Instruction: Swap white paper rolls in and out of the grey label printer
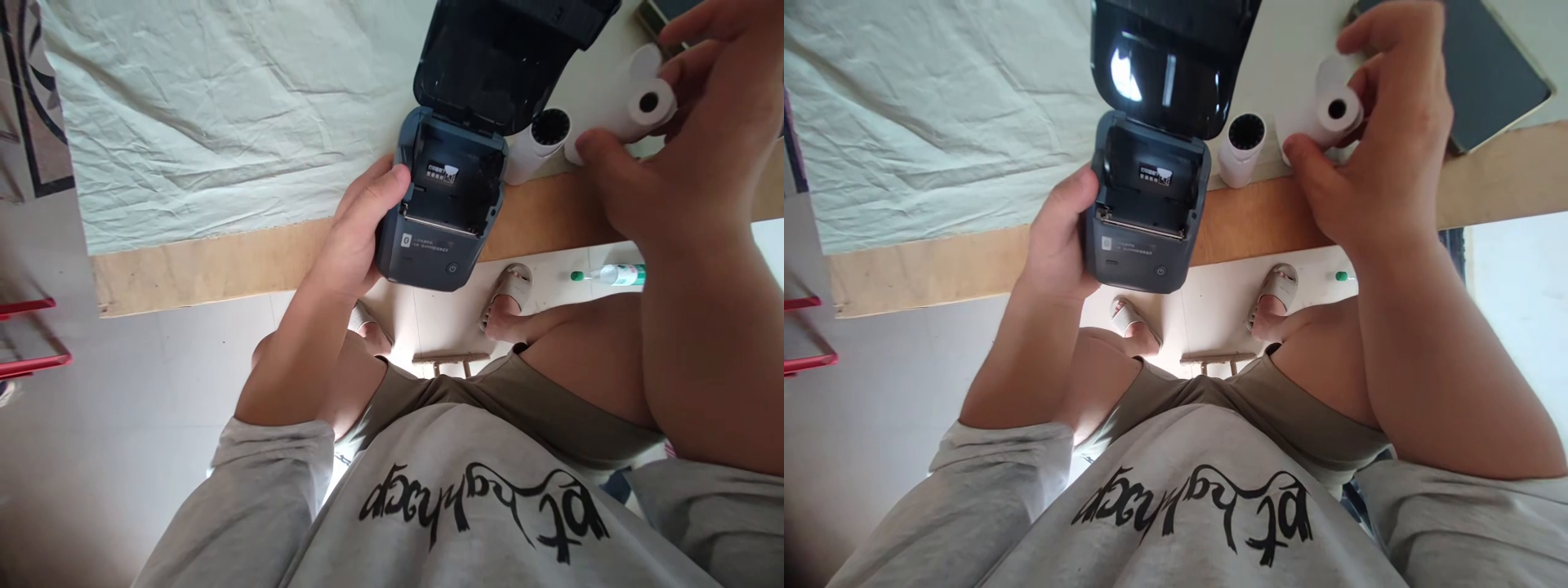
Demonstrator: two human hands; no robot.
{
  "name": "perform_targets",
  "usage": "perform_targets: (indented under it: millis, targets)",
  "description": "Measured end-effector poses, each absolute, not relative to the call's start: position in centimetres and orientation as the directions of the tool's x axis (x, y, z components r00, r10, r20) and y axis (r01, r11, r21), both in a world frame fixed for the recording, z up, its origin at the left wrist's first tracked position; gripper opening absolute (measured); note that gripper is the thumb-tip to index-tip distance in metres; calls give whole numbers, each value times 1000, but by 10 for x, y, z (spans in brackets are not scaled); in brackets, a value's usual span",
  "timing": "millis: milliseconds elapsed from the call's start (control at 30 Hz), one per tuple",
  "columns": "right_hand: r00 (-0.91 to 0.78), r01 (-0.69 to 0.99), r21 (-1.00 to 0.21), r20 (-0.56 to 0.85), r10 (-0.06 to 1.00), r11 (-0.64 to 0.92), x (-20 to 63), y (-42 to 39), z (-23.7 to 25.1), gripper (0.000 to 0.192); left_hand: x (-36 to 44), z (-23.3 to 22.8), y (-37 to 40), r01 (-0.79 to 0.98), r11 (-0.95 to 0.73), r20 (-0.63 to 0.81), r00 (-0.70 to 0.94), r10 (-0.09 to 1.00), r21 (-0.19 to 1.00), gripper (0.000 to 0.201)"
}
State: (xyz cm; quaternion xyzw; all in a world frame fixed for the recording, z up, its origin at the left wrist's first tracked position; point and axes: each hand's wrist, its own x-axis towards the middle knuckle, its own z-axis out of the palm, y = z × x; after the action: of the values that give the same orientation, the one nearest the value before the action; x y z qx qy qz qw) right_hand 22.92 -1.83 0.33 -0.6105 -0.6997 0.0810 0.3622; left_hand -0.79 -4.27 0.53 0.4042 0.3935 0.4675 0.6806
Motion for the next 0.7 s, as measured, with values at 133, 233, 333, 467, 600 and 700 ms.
perform_targets:
  millis: [133, 233, 333, 467, 600, 700]
  targets:
    - [-51, 822, -506, 393, 918, 262, 229, -24, 4, 61, -9, 4, -42, -329, 236, -156, 252, 955, 914, 31]
    - [-10, 897, -419, 302, 953, 142, 229, -25, 5, 46, -9, 4, -42, -328, 250, -168, 259, 951, 911, 29]
    - [15, 843, -514, 317, 948, 159, 230, -25, 5, 62, -8, 3, -42, -336, 245, -165, 249, 954, 909, 32]
    - [-23, 809, -543, 351, 936, 224, 232, -25, 4, 62, -7, 2, -41, -334, 231, -155, 239, 959, 914, 32]
    - [-10, 894, -425, 299, 954, 143, 232, -26, 5, 47, -8, 1, -42, -327, 229, -154, 240, 958, 917, 33]
    - [1, 826, -532, 330, 944, 186, 230, -29, 7, 57, -11, 0, -40, -297, 237, -154, 277, 948, 925, 32]
